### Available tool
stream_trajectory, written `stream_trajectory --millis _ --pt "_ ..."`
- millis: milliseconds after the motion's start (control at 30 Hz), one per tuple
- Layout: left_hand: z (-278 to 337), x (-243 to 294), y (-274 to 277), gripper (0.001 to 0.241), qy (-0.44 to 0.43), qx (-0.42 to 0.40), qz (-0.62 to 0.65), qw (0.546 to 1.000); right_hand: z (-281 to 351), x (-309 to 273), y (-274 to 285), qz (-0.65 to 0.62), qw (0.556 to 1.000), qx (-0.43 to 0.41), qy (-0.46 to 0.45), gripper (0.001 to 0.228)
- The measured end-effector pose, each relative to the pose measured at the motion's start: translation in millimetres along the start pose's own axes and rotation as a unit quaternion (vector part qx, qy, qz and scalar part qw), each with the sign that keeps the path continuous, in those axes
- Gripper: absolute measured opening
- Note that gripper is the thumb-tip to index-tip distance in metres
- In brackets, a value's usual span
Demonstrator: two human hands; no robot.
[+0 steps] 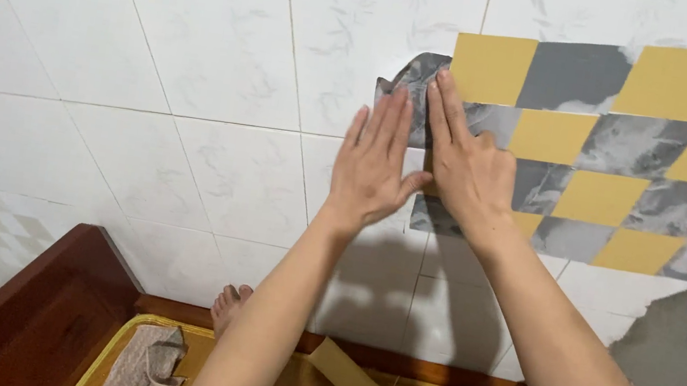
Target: Cutting and applying decorative vinyl wrap squares to wall tiles to create a pattern.
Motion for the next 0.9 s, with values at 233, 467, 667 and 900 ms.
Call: stream_trajectory --millis 233,467,667,900 --pt "-39.0 -27.5 -0.5 0.115 0.020 -0.043 -0.069 0.996 -23.1 9.3 -1.8 0.055 0.998 0.014 0.017 0.086" --pt "-21.9 -17.2 -6.4 0.109 0.031 -0.041 -0.067 0.996 -8.9 4.5 -4.1 0.098 0.993 0.057 0.039 0.087" --pt "2.2 -10.8 -19.8 0.125 0.000 -0.024 -0.067 0.997 -4.9 0.6 12.1 0.076 0.995 0.055 0.035 0.077" --pt "-40.2 -0.1 12.2 0.119 -0.029 -0.025 -0.086 0.996 -21.5 0.3 12.7 0.078 0.996 0.042 0.028 0.074"
Point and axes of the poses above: each hand's wrist, its own z-axis away from the middle knuckle, its own y-axis out of the back of the hand, x = y × z, the point moved 9 cm from there along -z, towards the middle knuckle, and after that the axes turned 6 degrees about x, right-handed, at the moved point
